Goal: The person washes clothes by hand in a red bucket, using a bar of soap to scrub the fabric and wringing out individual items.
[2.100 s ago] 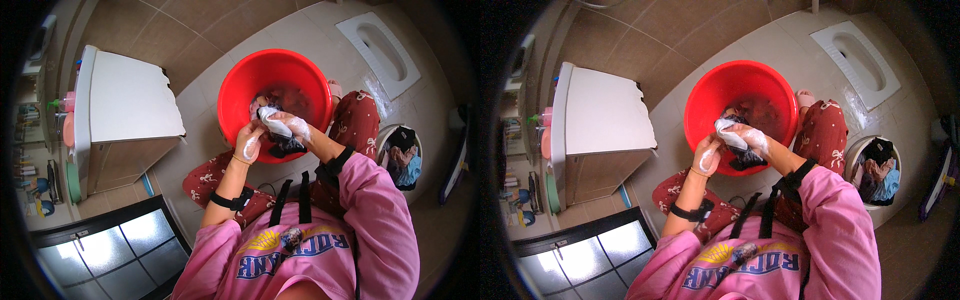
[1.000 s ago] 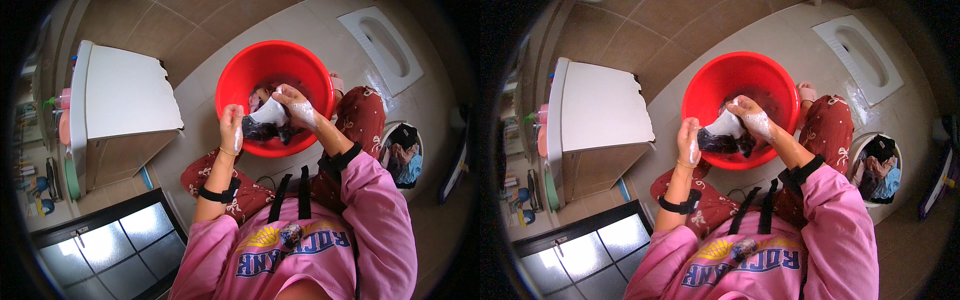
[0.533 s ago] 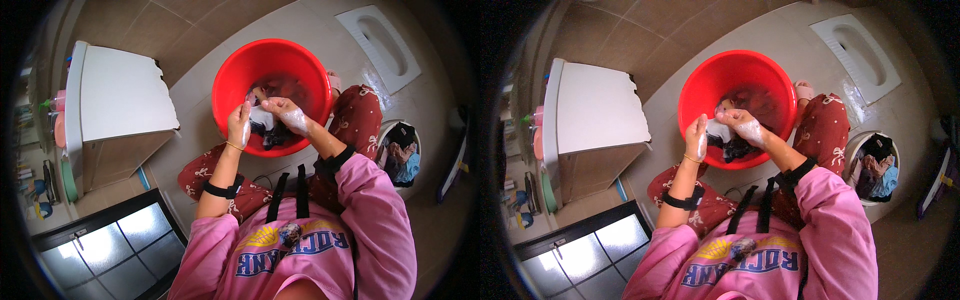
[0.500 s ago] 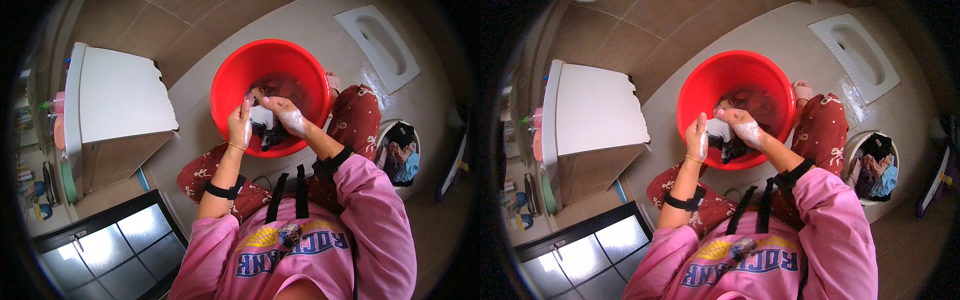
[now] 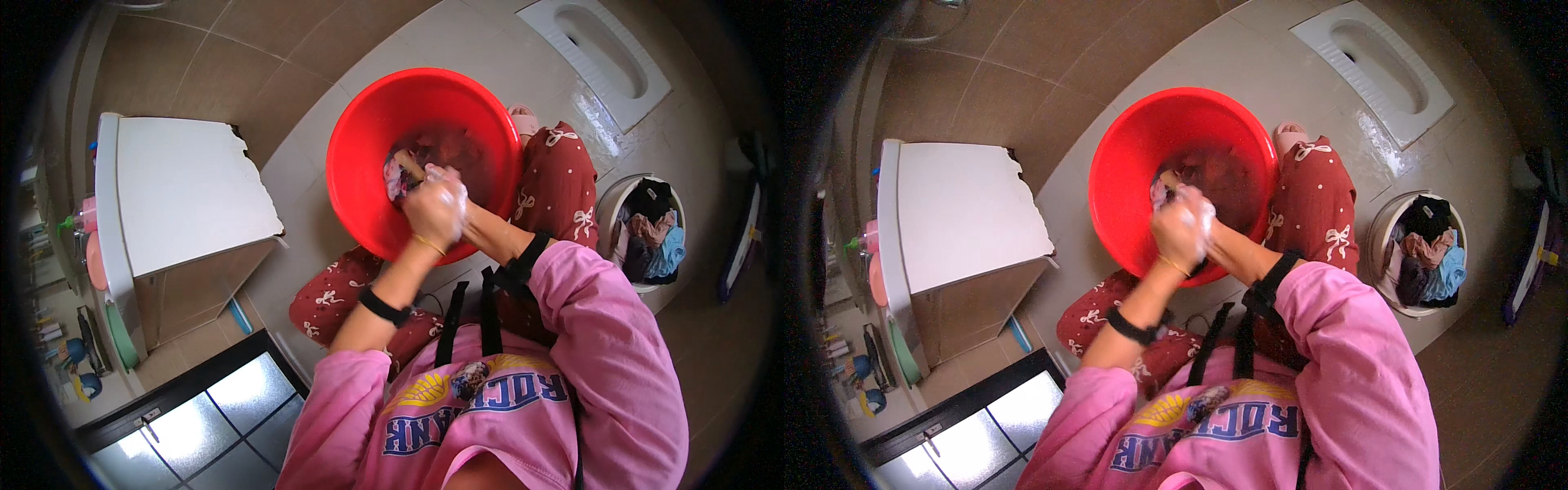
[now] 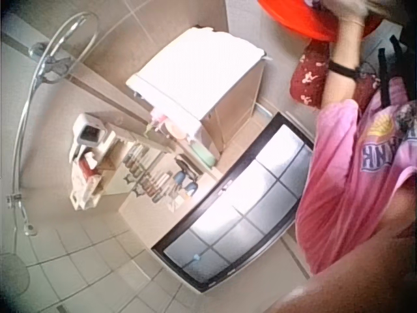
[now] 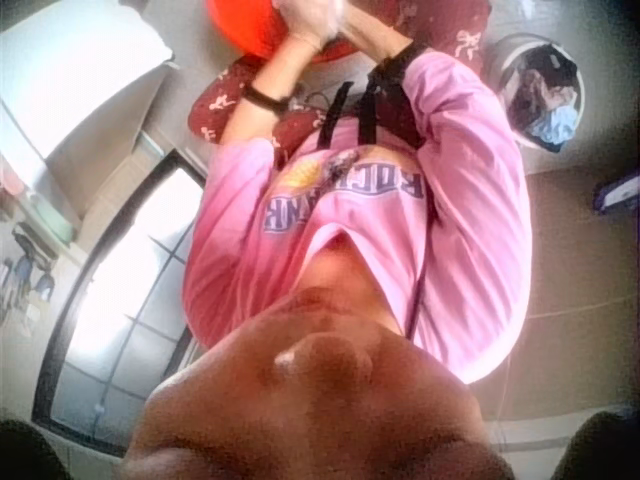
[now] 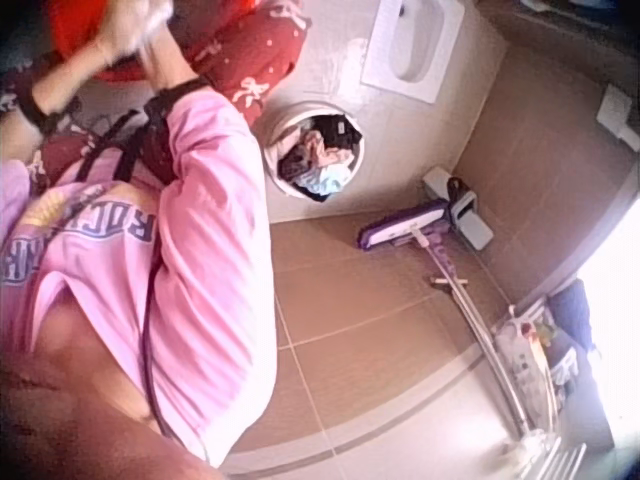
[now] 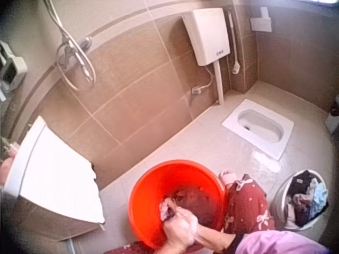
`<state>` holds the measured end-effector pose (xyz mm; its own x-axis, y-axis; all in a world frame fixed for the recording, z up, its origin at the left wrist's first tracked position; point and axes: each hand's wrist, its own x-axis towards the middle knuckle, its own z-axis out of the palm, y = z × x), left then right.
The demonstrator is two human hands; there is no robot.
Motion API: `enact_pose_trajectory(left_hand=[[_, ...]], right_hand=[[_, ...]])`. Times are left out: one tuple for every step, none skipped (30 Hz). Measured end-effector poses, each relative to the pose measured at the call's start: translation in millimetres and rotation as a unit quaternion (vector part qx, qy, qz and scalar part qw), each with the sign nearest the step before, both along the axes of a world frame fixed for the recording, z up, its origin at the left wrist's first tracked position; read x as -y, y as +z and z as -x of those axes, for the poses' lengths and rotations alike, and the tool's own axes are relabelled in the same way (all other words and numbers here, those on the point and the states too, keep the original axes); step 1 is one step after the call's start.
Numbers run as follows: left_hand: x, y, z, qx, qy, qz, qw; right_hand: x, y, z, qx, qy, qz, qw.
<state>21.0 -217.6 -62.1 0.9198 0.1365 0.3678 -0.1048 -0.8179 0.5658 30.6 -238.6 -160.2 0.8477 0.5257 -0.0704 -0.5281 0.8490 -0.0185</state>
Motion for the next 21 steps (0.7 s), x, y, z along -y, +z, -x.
enact_pose_trajectory(left_hand=[[-20.3, -7.0, -16.6, -0.17, 0.041, 0.015, 0.984], [-66.5, -13.7, -18.1, -0.345, 0.109, -0.006, 0.932], [-76.7, -19.9, -9.2, -0.27, 0.111, 0.013, 0.957], [-68.5, -21.9, -11.9, -0.191, 0.083, 0.028, 0.978], [-23.7, 1.2, -3.1, -0.078, 0.08, 0.003, 0.994], [0.7, 12.7, 7.0, -0.019, -0.019, 0.03, 0.999], [21.6, 31.0, 11.3, -0.033, -0.017, 0.106, 0.994], [10.5, 18.8, 12.0, -0.054, 0.007, 0.043, 0.998], [-6.9, 7.7, 4.0, -0.099, 0.072, 0.049, 0.991], [-27.0, -2.6, -5.2, -0.138, 0.141, 0.057, 0.979], [-71.4, -17.1, -11.3, -0.196, 0.154, -0.05, 0.967], [-56.3, -8.9, -12.8, -0.193, 0.153, -0.002, 0.969], [-32.1, 4.8, -10.1, -0.189, 0.144, 0.043, 0.97], [-9.5, 5.5, 3.1, -0.041, 0.045, 0.044, 0.997], [14.1, 21.2, 15.6, 0.004, -0.006, 0.069, 0.998], [13.0, 17.4, 20.4, 0.027, -0.016, 0.068, 0.997], [11.8, 15.0, 15.3, 0.061, -0.025, 0.066, 0.996], [-8.4, 13.8, 1.2, -0.034, 0.033, 0.088, 0.995], [-28.6, 13.2, -7.2, -0.132, 0.093, 0.106, 0.981], [-22.8, 13.8, -7.5, -0.131, 0.092, 0.108, 0.981], [-14.2, 13.8, -5.9, -0.121, 0.094, 0.09, 0.984]], right_hand=[[-10.0, -18.9, -3.3, -0.041, 0.052, 0.04, 0.997], [-15.4, 27.8, 7.5, -0.085, 0.103, 0.195, 0.972], [-3.8, 83.5, 9.7, -0.117, 0.135, 0.351, 0.919], [5.7, 75.6, 5.9, -0.113, 0.12, 0.336, 0.927], [16.0, 101.8, -7.4, -0.098, 0.07, 0.311, 0.943], [28.9, 53.8, -23.8, -0.001, 0.096, 0.125, 0.987], [27.3, 53.0, -30.7, 0.0, 0.098, 0.113, 0.989], [25.4, 52.9, -29.6, -0.008, 0.102, 0.099, 0.99], [14.3, 54.6, -18.6, -0.011, 0.102, 0.1, 0.99], [2.0, 77.1, -9.0, -0.117, 0.101, 0.224, 0.962], [-5.5, 96.1, -1.6, -0.211, 0.097, 0.342, 0.91], [5.0, 98.2, -2.6, -0.175, 0.119, 0.403, 0.89], [20.0, 76.0, -15.7, -0.178, 0.107, 0.404, 0.891], [30.4, 38.6, -31.7, -0.004, 0.159, 0.157, 0.975], [25.9, 36.5, -25.4, 0.021, 0.13, 0.07, 0.989], [20.8, 40.0, -18.1, 0.048, 0.107, -0.029, 0.993], [16.9, 46.6, -11.3, 0.074, 0.095, -0.128, 0.984], [10.2, 53.3, -6.1, 0.009, 0.104, 0.024, 0.994], [3.7, 59.2, 0.6, -0.06, 0.111, 0.174, 0.977], [2.0, 59.3, 1.6, -0.127, 0.109, 0.322, 0.932], [-4.5, 45.6, -0.9, -0.212, 0.113, 0.278, 0.93]])
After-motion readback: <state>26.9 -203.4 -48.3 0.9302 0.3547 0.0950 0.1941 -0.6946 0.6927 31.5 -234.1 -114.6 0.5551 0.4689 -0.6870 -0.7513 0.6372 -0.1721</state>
